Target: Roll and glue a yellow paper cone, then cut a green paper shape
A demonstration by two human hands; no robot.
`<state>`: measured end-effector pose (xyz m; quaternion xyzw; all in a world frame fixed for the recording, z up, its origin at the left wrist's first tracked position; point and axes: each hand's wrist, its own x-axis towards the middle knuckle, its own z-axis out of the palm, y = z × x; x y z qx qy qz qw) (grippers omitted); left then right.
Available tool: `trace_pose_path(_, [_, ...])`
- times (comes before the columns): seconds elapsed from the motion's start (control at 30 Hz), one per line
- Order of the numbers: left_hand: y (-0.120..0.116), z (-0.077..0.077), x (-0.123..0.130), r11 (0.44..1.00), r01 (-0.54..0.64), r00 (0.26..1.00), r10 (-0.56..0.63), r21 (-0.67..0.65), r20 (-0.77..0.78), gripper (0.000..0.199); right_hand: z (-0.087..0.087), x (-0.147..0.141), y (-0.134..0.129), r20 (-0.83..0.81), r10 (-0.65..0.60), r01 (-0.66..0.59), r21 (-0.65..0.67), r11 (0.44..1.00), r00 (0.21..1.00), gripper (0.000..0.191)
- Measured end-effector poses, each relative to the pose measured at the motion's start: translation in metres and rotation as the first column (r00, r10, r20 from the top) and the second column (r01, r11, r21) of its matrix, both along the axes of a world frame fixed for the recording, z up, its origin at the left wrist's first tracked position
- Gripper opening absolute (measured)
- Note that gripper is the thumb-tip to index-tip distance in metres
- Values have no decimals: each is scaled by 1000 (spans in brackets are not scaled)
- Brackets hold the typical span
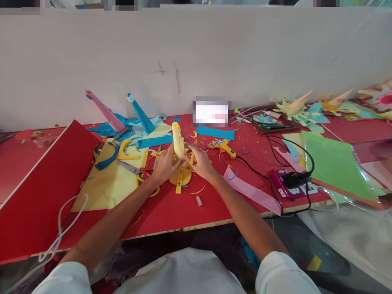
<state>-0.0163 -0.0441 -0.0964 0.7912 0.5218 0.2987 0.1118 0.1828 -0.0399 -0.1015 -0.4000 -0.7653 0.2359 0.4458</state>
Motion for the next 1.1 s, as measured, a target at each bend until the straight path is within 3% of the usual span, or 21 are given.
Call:
trace_pose_path(0.3, [0,-3,-3,998,-58,984,61,-18,166,63,-6,1,2,-48,-27,28,19,999,998,40])
trace_pose_path(0.43, [0,-4,-7,994,57,959,-81,96,270,57,-7,4,2,-12,-15,16,80,997,1000,55])
trace_pose_path(0.53, [-2,-3,-8,981,160,942,-185,109,281,54,-8,5,3,15,18,-20,146,989,1000,64])
trace_pose_path(0.73, [-1,-5,-7,990,131,948,-138,42,288,57,-7,6,3,29,-9,3,216,976,1000,51])
trace_pose_path(0.9, [3,-8,-5,984,104,954,-140,142,265,51,-3,5,0,-15,-84,85,284,955,996,35])
trace_pose_path(1.1, [4,-13,-8,976,24,958,-85,218,274,38,-2,5,1,-122,-157,190,335,923,980,33])
